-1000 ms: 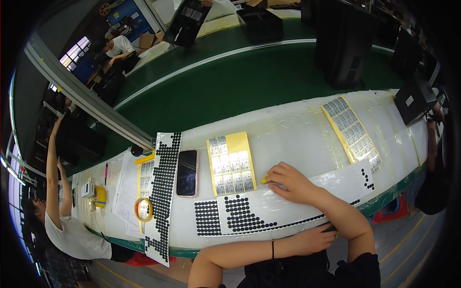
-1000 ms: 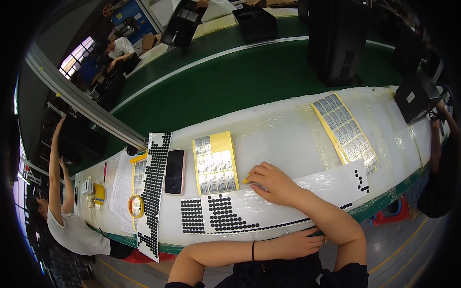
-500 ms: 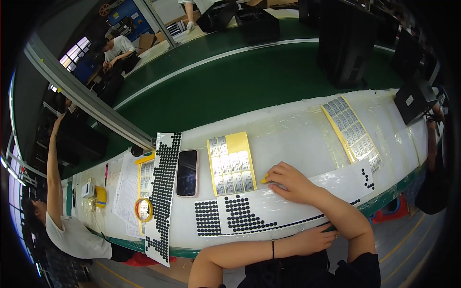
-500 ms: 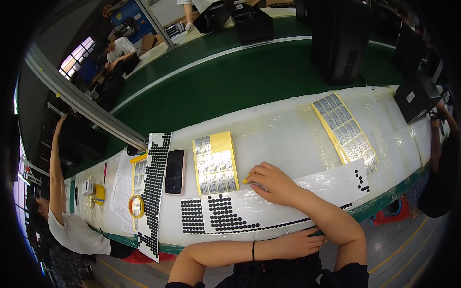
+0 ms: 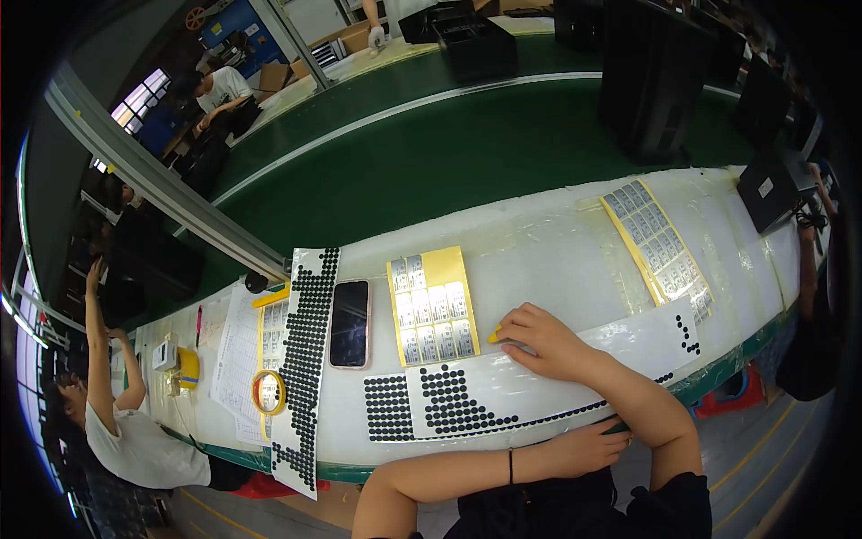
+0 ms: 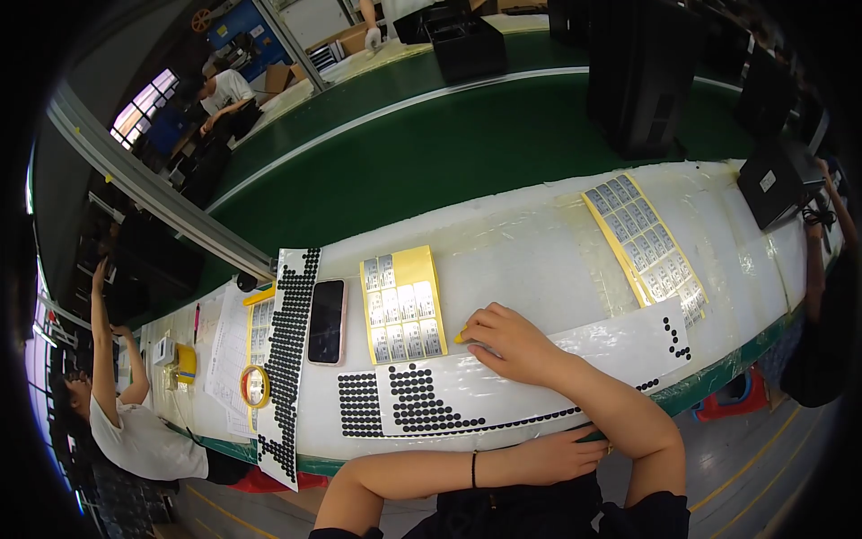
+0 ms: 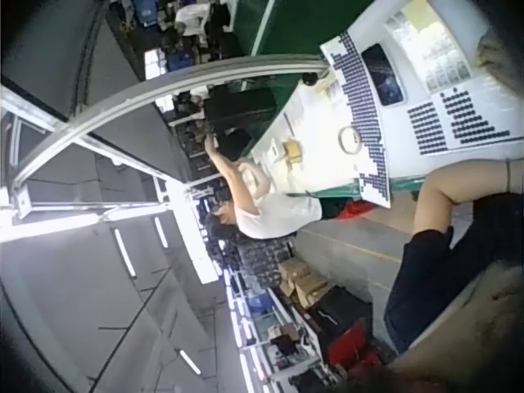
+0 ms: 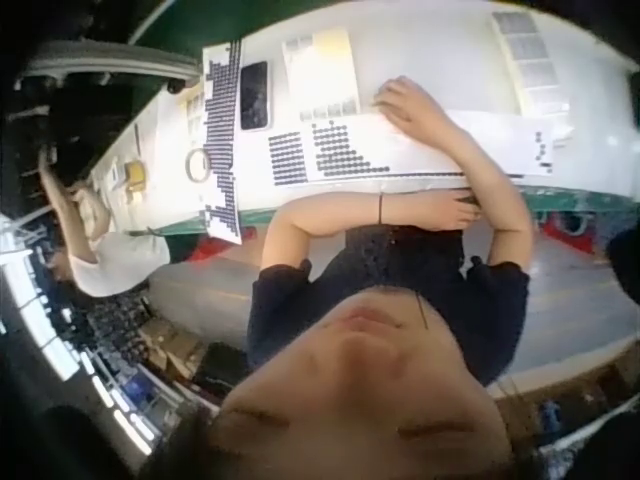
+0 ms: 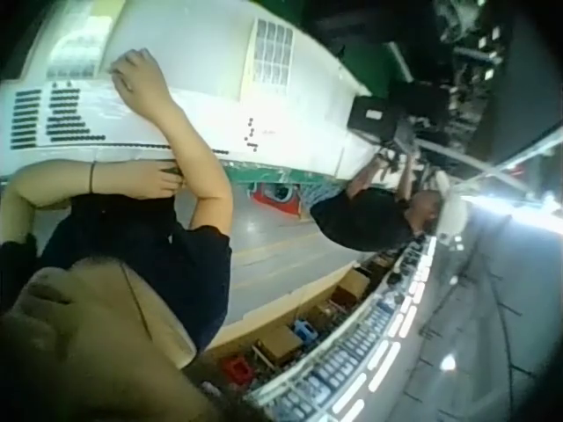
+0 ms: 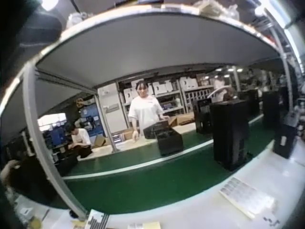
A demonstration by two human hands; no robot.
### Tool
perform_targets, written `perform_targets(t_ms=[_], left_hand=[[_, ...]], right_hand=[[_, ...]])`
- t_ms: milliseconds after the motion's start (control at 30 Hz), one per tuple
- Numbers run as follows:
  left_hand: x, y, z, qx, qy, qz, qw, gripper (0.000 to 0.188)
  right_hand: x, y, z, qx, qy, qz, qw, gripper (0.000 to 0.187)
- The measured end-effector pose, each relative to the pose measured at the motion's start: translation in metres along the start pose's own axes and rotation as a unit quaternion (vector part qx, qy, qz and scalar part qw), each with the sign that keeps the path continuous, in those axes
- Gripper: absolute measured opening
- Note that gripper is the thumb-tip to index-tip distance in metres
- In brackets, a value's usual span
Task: Applying adhesive labels to the back of electronic enclosures on a production line.
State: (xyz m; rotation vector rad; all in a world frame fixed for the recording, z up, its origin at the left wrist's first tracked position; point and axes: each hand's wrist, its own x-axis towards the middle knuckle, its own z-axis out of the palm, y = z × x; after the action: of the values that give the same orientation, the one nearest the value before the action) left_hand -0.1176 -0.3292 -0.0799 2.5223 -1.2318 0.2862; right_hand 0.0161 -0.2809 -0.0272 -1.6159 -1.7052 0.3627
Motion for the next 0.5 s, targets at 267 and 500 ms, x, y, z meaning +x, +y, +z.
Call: perform_targets(t_ms=[267,500], left_hand=[[0.0003,0.0006,-0.0005,0.009,-0.014,-0.001,1.0,0.032],[0.0003,0.0005,0.0014,0.007,-0.018,-0.002,1.0,0.032]], right_hand=[[0.0001,-0.0006,-0.0003,-0.001,0.001,0.001,1.0,0.016],[0.0002,-0.0006,-0.0002,0.0,0.004,0.0,1.0,0.015]])
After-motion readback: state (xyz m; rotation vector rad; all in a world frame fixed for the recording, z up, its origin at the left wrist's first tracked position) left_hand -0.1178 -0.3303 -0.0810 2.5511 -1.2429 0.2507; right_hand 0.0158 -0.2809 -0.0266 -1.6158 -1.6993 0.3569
